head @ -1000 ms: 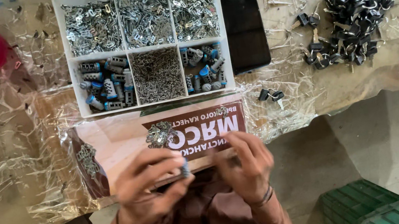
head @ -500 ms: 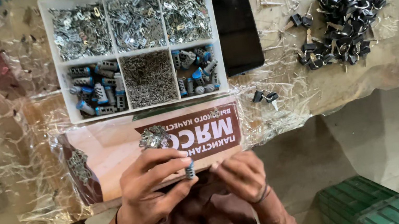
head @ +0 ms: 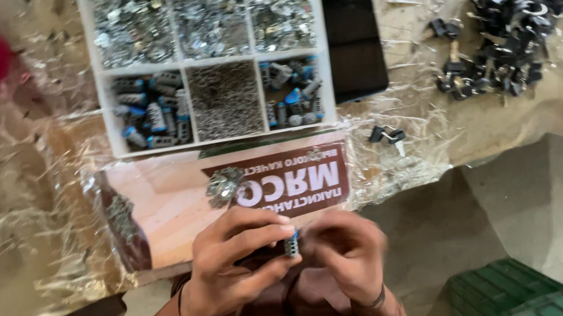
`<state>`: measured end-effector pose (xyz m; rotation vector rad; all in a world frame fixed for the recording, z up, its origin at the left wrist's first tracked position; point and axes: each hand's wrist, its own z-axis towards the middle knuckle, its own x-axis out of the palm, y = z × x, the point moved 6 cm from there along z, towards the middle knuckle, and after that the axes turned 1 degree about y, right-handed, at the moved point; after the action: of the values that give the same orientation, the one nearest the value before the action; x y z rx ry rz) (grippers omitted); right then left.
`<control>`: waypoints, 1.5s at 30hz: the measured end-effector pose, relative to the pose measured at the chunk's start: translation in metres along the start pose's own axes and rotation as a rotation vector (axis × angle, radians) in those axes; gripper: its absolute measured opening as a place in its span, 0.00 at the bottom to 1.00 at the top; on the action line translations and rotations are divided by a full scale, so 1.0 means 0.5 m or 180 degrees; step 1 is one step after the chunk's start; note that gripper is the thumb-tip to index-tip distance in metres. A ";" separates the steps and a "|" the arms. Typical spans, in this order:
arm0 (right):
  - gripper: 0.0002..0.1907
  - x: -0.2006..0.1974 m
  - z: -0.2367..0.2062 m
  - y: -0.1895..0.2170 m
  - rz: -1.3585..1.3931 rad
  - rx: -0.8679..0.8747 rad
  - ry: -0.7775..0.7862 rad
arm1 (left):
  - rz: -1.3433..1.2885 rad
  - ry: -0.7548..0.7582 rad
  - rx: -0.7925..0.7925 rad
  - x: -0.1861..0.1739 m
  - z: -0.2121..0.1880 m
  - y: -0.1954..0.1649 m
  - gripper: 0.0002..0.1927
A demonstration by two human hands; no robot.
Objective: The person assembles small metal electrical connectors by hand, fitting spring and contact components into connector bodies one at a time and placing finished connectors into a compartmented parts box. They occasionally reach into the box compartments to retrieve or sort small metal parts.
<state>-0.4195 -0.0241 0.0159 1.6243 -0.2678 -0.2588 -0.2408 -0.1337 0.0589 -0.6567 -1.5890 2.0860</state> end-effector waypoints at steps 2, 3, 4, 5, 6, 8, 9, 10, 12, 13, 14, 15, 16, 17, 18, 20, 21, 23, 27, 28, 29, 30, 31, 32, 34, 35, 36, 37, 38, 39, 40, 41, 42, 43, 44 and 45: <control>0.08 0.009 -0.009 0.086 -0.2314 -0.1638 -0.0970 | 0.0188 -0.0057 0.0050 -0.005 -0.003 -0.004 0.21; 0.07 0.017 -0.003 0.091 -0.2021 -0.1584 -0.0882 | 0.0254 -0.0091 0.0038 -0.007 -0.004 -0.005 0.21; 0.07 0.021 0.001 0.098 -0.1728 -0.1528 -0.0785 | 0.0323 -0.0132 0.0027 -0.010 -0.006 -0.007 0.21; 0.08 0.027 0.003 0.103 -0.1438 -0.1460 -0.0696 | 0.0315 -0.0127 0.0007 -0.012 -0.007 -0.008 0.21; 0.07 0.033 0.006 0.098 -0.1023 -0.1216 -0.0622 | 0.0305 -0.0111 -0.0006 -0.015 -0.006 -0.007 0.22; 0.06 0.043 0.007 0.084 -0.0225 -0.0701 -0.0471 | 0.0284 -0.0134 -0.0021 -0.020 -0.010 -0.009 0.22; 0.06 0.051 0.006 0.083 -0.0174 -0.0718 -0.0395 | 0.0278 -0.0164 -0.0009 -0.023 -0.011 -0.010 0.22; 0.06 0.058 0.005 0.082 -0.0126 -0.0738 -0.0320 | 0.0270 -0.0195 0.0007 -0.026 -0.012 -0.010 0.22; 0.06 0.069 0.004 0.071 -0.0106 -0.0583 -0.0225 | 0.0342 -0.0210 -0.0026 -0.029 -0.017 -0.010 0.22; 0.05 0.073 0.004 0.062 -0.0131 -0.0423 -0.0213 | 0.0379 -0.0209 -0.0039 -0.030 -0.020 -0.010 0.23; 0.04 0.076 0.005 0.053 -0.0157 -0.0268 -0.0202 | 0.0358 -0.0226 -0.0018 -0.031 -0.021 -0.010 0.23; 0.03 0.080 0.006 0.048 -0.0113 -0.0203 -0.0130 | 0.0332 -0.0243 0.0000 -0.032 -0.023 -0.010 0.23; 0.03 0.083 0.006 0.043 -0.0072 -0.0132 -0.0059 | 0.0302 -0.0259 0.0013 -0.033 -0.025 -0.010 0.23; 0.02 0.084 0.007 0.038 -0.0034 -0.0060 0.0007 | 0.0304 -0.0260 0.0006 -0.033 -0.027 -0.009 0.23; 0.02 0.084 0.008 0.036 -0.0069 -0.0062 0.0055 | 0.0304 -0.0258 0.0006 -0.034 -0.027 -0.007 0.24; 0.03 0.079 0.012 0.032 -0.0142 -0.0080 0.0147 | 0.0312 -0.0246 0.0029 -0.035 -0.026 -0.004 0.23; 0.06 0.077 0.014 0.021 0.0423 0.0154 0.0232 | 0.0313 -0.0233 0.0036 -0.036 -0.027 -0.004 0.23; 0.10 0.078 0.023 -0.002 0.1560 0.0611 0.0392 | 0.0291 -0.0186 0.0070 -0.036 -0.028 -0.004 0.23; 0.13 0.086 0.037 -0.006 0.1017 0.0586 0.0637 | 0.0138 -0.0228 0.0060 -0.052 -0.039 -0.010 0.22; 0.14 0.092 0.040 -0.007 0.0676 0.0606 0.0615 | 0.0091 -0.0270 0.0036 -0.064 -0.044 -0.011 0.21; 0.15 0.099 0.046 -0.008 0.0334 0.0604 0.0592 | 0.0068 -0.0393 -0.0048 -0.080 -0.048 -0.006 0.21; 0.16 0.105 0.059 0.012 -0.0828 -0.0031 0.0443 | 0.0047 -0.0530 -0.0135 -0.097 -0.054 -0.003 0.20; 0.17 0.120 0.063 0.034 -0.1985 -0.0645 0.0278 | 0.0010 -0.0665 -0.0251 -0.111 -0.062 -0.001 0.20; 0.18 0.139 0.061 0.055 -0.3139 -0.1258 0.0095 | 0.0066 -0.0785 -0.0236 -0.125 -0.069 -0.003 0.20; 0.25 0.161 0.069 0.056 -0.3288 -0.1252 0.0326 | 0.0190 -0.1022 -0.0149 -0.150 -0.076 -0.002 0.21; 0.28 0.167 0.070 0.056 -0.3362 -0.1244 0.0451 | 0.0286 -0.1035 -0.0186 -0.154 -0.077 0.001 0.21; 0.30 0.170 0.069 0.057 -0.3444 -0.1279 0.0532 | 0.0380 -0.1046 -0.0241 -0.157 -0.080 0.000 0.21; 0.31 0.168 0.065 0.058 -0.3525 -0.1317 0.0601 | 0.0476 -0.1050 -0.0286 -0.159 -0.082 -0.001 0.21; 0.33 0.164 0.064 0.055 -0.3607 -0.1371 0.0659 | 0.0416 -0.1028 -0.0237 -0.157 -0.079 -0.001 0.21; 0.31 0.154 0.059 0.055 -0.3535 -0.1480 0.0658 | 0.0353 -0.1000 -0.0187 -0.153 -0.076 -0.003 0.21; 0.29 0.139 0.049 0.059 -0.3470 -0.1577 0.0653 | 0.0281 -0.0963 -0.0142 -0.149 -0.074 -0.005 0.21; 0.27 0.123 0.039 0.060 -0.3415 -0.1671 0.0648 | 0.0263 -0.0936 -0.0148 -0.145 -0.071 -0.006 0.20; 0.23 0.116 0.031 0.058 -0.3336 -0.1939 0.0662 | 0.0236 -0.0903 -0.0143 -0.140 -0.068 -0.007 0.20; 0.20 0.109 0.024 0.055 -0.3271 -0.2203 0.0672 | 0.0194 -0.0865 -0.0130 -0.133 -0.063 -0.007 0.20; 0.17 0.100 0.013 0.056 -0.3216 -0.2452 0.0691 | 0.0189 -0.0842 -0.0169 -0.124 -0.058 -0.004 0.20; 0.15 0.091 0.005 0.054 -0.2951 -0.2406 0.0766 | 0.0172 -0.0797 -0.0217 -0.115 -0.054 -0.002 0.20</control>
<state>-0.3779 -0.0432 0.0423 0.9049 0.7229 -0.7539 -0.1787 -0.1472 0.0600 -0.4803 -1.8020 2.2339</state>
